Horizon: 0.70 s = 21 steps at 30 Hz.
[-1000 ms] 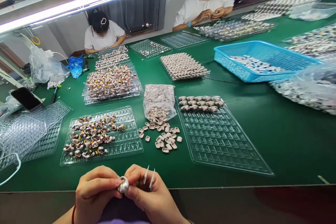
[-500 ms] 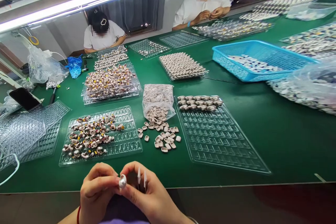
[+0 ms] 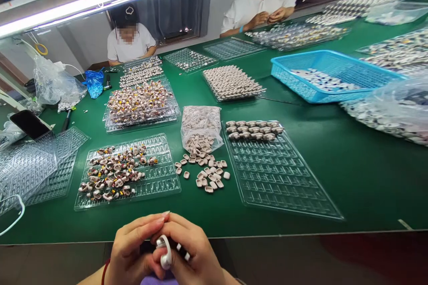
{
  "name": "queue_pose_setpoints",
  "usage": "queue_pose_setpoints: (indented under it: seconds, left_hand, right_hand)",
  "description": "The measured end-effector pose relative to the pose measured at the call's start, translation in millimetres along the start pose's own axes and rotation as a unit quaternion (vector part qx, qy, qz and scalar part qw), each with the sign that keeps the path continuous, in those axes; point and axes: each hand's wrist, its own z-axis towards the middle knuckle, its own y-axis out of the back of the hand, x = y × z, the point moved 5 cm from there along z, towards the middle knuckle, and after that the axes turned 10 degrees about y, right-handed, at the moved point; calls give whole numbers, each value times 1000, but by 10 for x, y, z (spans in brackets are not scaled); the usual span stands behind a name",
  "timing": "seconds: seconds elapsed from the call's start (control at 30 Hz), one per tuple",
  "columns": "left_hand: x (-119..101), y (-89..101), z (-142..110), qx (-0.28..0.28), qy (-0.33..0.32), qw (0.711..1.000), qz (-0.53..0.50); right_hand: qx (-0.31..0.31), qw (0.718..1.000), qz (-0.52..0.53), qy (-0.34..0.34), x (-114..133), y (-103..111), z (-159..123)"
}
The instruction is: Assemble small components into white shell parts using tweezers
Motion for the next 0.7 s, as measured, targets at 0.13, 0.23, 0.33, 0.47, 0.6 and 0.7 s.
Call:
queue_pose_setpoints:
  seconds: [0.13,0.23,0.33,0.47,0.6,0.7]
  left_hand:
    - [-17,-50,-37,-10,-6,1000,-26]
    - [-20,-29,-22,8,-9,1000,-16]
    - [5,7,-6,23,1,999,33]
    - [125,69,-31,-58,120,990,48]
    - [217,-67,-70,11,260,965,-35]
    - [308,-166,-122,45,370,907,-196]
  right_hand:
    - [-34,999,13,13,10,-37,-80]
    - [-27,999,11,20,18,-31,-78]
    - [-2,998,-42,37,28,8,-27]
    - [-10,986,-151,63,5,75,-5]
    - [-16,983,-166,82,-19,86,-42]
    - [0,987,-139,74,-35,86,-59]
